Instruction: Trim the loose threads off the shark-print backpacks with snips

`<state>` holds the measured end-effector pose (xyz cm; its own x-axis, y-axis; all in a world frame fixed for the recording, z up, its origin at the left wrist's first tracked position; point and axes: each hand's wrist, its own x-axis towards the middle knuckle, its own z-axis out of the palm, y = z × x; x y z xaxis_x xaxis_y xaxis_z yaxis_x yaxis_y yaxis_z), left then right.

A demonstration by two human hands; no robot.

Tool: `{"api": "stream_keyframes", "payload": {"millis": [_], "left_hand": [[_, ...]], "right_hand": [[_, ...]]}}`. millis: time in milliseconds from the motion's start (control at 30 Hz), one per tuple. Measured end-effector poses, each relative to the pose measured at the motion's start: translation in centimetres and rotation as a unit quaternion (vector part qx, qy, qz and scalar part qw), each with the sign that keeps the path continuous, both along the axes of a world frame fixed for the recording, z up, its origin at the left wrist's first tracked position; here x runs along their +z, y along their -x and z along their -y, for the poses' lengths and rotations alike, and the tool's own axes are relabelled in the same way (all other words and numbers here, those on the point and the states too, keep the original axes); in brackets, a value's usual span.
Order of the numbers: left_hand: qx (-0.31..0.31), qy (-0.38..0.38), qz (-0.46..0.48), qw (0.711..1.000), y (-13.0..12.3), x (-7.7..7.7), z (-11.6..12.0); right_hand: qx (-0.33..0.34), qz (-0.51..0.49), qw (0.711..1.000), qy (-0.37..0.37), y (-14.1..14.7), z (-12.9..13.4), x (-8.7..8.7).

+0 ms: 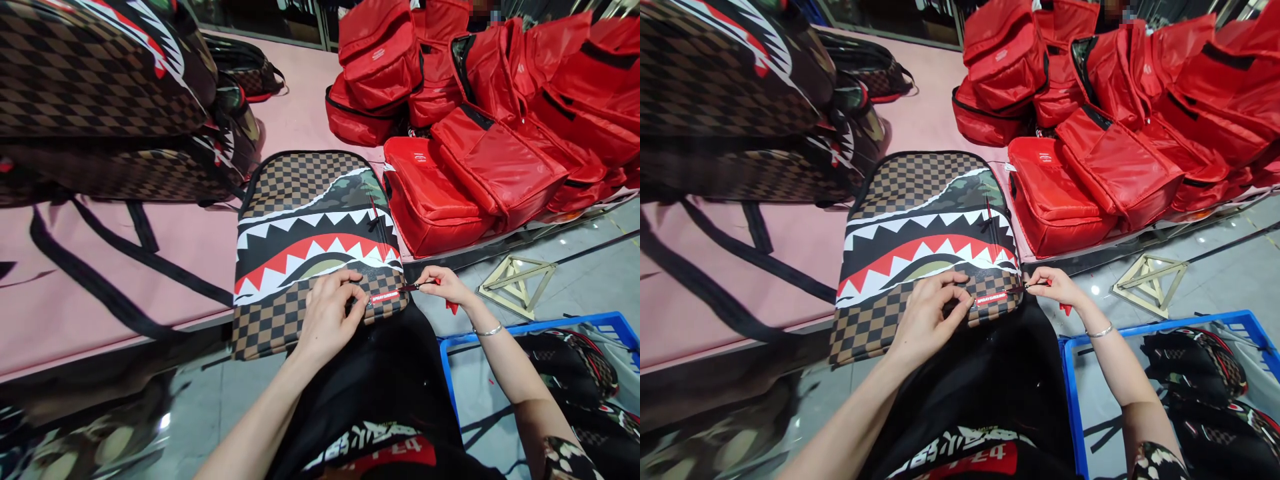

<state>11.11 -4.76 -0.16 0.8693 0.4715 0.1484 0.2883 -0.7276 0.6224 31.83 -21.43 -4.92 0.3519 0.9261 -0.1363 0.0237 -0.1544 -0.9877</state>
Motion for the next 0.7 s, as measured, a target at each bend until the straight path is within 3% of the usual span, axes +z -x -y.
{"api": "stream_keyframes", "payload": {"millis": [567,700], "left_hand": [[-0.002,0.008,0.033,0.999,-0.05,-0.03,0.06],[0.0,0.009,0.03,1.0,0.0,0.02,0.08]], "right_hand": [[-0.005,0.074,0.997,-0.004,0.46,-0.42,0.42],[0.003,0.052,0.999,-0.007,0.26,-0.26,0.26]]}}
